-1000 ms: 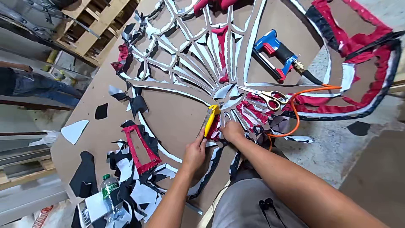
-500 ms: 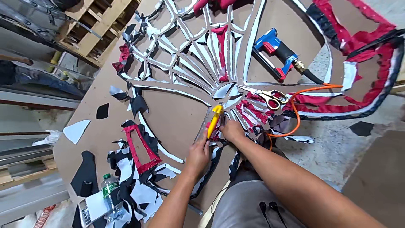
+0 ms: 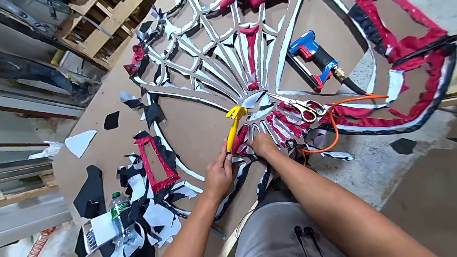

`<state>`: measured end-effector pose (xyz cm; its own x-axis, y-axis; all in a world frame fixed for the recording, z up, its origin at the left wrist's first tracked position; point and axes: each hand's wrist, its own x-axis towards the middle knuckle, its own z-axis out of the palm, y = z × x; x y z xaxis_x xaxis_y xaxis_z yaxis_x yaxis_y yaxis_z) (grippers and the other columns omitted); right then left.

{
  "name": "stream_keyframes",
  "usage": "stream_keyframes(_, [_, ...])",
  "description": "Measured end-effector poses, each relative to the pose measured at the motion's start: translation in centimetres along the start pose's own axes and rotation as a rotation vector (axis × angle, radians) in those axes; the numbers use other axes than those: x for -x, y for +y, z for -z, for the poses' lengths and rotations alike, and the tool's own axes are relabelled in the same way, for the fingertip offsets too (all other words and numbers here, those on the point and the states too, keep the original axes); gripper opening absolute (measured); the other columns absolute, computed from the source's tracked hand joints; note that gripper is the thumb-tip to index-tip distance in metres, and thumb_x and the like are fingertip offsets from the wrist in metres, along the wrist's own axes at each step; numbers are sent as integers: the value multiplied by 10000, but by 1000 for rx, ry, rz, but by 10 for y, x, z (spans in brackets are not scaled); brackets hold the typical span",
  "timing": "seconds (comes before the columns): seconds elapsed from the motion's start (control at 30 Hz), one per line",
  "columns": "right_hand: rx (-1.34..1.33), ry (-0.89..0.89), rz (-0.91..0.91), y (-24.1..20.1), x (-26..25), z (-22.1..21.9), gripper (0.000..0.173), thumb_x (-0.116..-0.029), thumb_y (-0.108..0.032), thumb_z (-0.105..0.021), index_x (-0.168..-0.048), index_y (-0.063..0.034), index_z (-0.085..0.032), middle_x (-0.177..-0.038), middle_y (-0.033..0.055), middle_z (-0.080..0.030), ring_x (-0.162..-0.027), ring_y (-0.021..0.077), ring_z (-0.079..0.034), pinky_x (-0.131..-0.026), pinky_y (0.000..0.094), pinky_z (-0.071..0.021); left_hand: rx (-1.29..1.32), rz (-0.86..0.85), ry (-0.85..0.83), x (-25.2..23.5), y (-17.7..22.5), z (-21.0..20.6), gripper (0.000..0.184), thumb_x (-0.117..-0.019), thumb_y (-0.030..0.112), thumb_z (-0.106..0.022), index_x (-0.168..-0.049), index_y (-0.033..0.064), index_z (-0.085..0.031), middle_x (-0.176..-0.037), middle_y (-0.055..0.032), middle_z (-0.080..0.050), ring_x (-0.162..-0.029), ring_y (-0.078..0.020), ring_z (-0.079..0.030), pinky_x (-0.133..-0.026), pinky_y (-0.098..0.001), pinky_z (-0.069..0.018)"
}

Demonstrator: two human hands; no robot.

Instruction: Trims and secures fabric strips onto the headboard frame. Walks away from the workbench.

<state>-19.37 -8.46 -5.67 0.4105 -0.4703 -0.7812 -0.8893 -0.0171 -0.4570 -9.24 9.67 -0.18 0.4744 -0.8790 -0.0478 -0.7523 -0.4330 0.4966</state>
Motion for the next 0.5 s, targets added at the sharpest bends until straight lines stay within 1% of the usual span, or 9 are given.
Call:
stream_keyframes(0.1, [-17, 1, 17, 1, -1, -1, 480, -993, -465, -624, -929, 4, -705, -1003, 226, -698, -992, 393, -685, -849, 613, -538, -10, 88, -230, -5, -7, -5, 474, -1098, 265, -473, -1565, 187, -464, -1130, -136, -753, -980, -288, -743, -921, -551, -578])
stream_keyframes(0.13, [-18, -6, 38, 2, -3, 0, 489, -997, -470, -622, -940, 8, -706, -1001, 228, -698, -990, 394, -685, -857, 616, -536, 0, 100, -212, -8, -5, 0, 464, -1093, 261, -489, -1552, 195, -488, -1108, -130, -759, -956, -283, -744, -907, -549, -581])
stream_keyframes(0.17, [-25, -12, 70, 5, -6, 3, 493, -1001, -474, -618, -949, 8, -707, -982, 225, -703, -964, 389, -692, -855, 615, -539, 27, 103, -151, -11, -2, 7, 455, -1088, 262, -495, -1537, 187, -511, -1029, -124, -766, -859, -269, -740, -835, -539, -593])
stream_keyframes(0.23, [-49, -36, 148, 15, -9, -2, 471, -1018, -452, -603, -947, 2, -704, -908, 196, -716, -867, 358, -712, -824, 595, -556, 79, 113, 9, -6, -1, 25, 467, -1079, 298, -473, -1527, 176, -521, -809, -88, -723, -606, -205, -654, -614, -479, -581])
stream_keyframes(0.27, [-78, -27, 169, 18, -10, -2, 426, -1017, -419, -611, -951, -7, -699, -878, 178, -717, -828, 340, -715, -801, 585, -564, 93, 127, 60, -7, -4, 33, 483, -1079, 331, -449, -1540, 194, -502, -760, -57, -688, -556, -168, -613, -560, -441, -565])
stream_keyframes(0.33, [-133, 17, 156, 20, -3, -4, 312, -1010, -335, -621, -982, -35, -701, -875, 159, -719, -825, 327, -717, -786, 577, -570, 67, 167, 97, -6, -13, 42, 488, -1086, 348, -448, -1558, 225, -476, -766, -48, -677, -556, -154, -601, -551, -427, -554])
stream_keyframes(0.4, [-143, 128, 140, 15, 9, -8, 224, -992, -262, -634, -984, -47, -699, -869, 167, -702, -842, 350, -701, -761, 587, -557, -38, 188, 96, -5, -25, 42, 463, -1081, 302, -493, -1535, 216, -513, -862, -88, -727, -653, -205, -660, -638, -476, -569])
stream_keyframes(0.43, [-113, 185, 144, 11, 13, -9, 198, -982, -241, -640, -973, -50, -694, -862, 171, -694, -848, 360, -695, -745, 587, -552, -98, 200, 84, -5, -33, 39, 449, -1073, 273, -526, -1517, 199, -539, -958, -125, -755, -760, -260, -710, -730, -527, -583])
stream_keyframes(0.5, [-49, 209, 156, 8, 15, -4, 188, -988, -235, -639, -995, -56, -695, -882, 176, -702, -874, 369, -702, -753, 591, -556, -212, 256, 42, -7, -48, 29, 427, -1055, 250, -575, -1476, 182, -588, -1041, -173, -753, -895, -351, -732, -819, -603, -568])
